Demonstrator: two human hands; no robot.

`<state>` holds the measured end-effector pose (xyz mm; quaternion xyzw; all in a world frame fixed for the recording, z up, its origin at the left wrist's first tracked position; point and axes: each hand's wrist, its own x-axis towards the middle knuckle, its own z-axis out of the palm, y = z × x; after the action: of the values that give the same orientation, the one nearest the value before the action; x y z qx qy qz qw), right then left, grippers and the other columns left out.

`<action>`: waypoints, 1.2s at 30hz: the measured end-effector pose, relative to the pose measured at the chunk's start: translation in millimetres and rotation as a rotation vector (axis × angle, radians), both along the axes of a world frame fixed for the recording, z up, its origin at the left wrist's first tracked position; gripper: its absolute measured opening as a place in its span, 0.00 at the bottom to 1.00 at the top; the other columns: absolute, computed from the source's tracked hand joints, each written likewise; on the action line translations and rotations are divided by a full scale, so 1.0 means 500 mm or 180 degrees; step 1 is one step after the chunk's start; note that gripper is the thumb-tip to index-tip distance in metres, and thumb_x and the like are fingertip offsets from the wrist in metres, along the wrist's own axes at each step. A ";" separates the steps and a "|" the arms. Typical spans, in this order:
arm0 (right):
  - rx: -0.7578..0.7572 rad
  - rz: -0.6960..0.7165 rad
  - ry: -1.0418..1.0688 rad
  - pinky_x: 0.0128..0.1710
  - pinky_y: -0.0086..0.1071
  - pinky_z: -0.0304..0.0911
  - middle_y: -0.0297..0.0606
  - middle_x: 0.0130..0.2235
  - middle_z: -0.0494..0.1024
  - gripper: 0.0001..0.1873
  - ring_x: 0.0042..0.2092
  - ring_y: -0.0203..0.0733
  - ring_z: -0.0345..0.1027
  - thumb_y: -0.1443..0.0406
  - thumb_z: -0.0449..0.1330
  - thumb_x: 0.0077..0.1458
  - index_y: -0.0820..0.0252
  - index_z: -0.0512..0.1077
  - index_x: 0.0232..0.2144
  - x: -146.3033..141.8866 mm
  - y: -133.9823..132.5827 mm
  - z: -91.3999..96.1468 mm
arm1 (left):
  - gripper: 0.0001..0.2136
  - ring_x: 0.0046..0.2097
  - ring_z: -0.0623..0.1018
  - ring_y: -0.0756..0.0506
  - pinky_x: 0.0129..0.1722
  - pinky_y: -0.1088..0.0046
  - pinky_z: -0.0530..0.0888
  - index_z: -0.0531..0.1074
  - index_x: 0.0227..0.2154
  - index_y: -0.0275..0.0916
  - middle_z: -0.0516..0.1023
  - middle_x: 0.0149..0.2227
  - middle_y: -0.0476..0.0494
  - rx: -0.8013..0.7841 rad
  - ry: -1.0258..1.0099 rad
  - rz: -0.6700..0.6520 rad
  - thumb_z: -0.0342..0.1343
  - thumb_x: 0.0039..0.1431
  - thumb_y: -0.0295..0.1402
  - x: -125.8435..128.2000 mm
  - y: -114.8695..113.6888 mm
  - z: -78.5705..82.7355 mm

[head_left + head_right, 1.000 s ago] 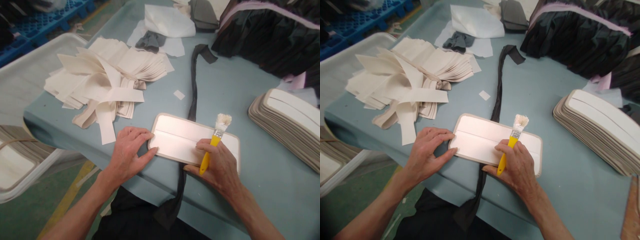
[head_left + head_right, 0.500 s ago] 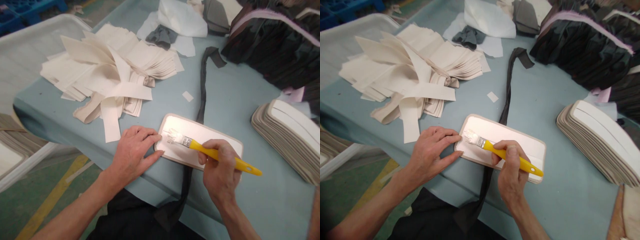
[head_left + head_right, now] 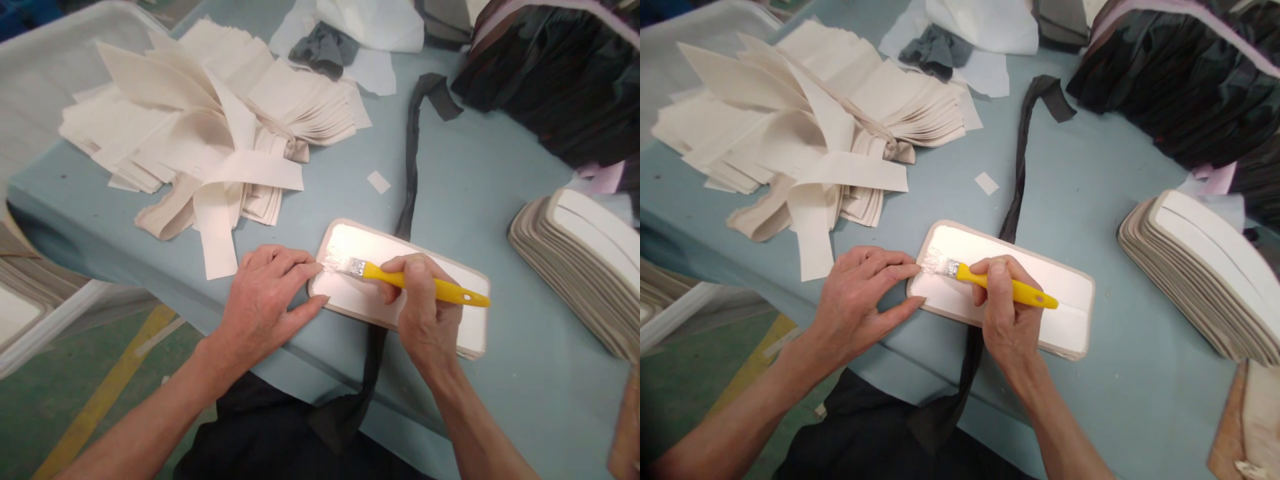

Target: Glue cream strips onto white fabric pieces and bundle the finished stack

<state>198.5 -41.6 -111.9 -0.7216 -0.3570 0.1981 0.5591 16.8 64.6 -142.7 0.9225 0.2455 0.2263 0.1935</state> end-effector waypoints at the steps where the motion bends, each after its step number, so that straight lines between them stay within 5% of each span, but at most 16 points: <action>1: -0.0037 0.0034 -0.0054 0.25 0.31 0.58 0.29 0.21 0.68 0.19 0.23 0.36 0.62 0.56 0.55 0.71 0.57 0.75 0.30 0.003 0.001 0.003 | 0.11 0.48 0.77 0.36 0.49 0.55 0.70 0.76 0.48 0.40 0.83 0.49 0.44 0.0012 0.0008 -0.0004 0.62 0.67 0.36 0.000 0.000 0.000; 8: -0.0254 0.0132 -0.0345 0.23 0.30 0.56 0.28 0.20 0.67 0.20 0.23 0.35 0.62 0.58 0.54 0.71 0.57 0.75 0.28 0.033 -0.012 0.034 | 0.11 0.48 0.80 0.36 0.51 0.53 0.72 0.76 0.48 0.39 0.83 0.48 0.41 0.0104 0.0039 -0.0034 0.62 0.67 0.37 0.002 0.004 0.000; 15: -0.0422 0.0091 -0.0537 0.22 0.30 0.55 0.29 0.19 0.67 0.19 0.21 0.34 0.60 0.60 0.54 0.69 0.56 0.74 0.26 0.100 -0.079 0.048 | 0.11 0.48 0.82 0.36 0.50 0.53 0.73 0.75 0.50 0.43 0.84 0.48 0.41 0.0283 0.0006 -0.0124 0.63 0.67 0.36 0.005 0.013 -0.003; 36: -0.0608 -0.0436 -0.0666 0.20 0.32 0.54 0.31 0.19 0.67 0.27 0.21 0.37 0.58 0.44 0.57 0.69 0.55 0.77 0.27 0.275 -0.261 0.054 | 0.11 0.52 0.82 0.32 0.58 0.44 0.73 0.77 0.49 0.50 0.84 0.49 0.42 0.0213 0.0107 0.0086 0.64 0.64 0.39 0.008 0.018 0.003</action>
<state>336.3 -172.2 -84.9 -0.8109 -0.3428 0.1162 0.4598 21.0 73.9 -141.3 0.9288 0.2534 0.2215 0.1554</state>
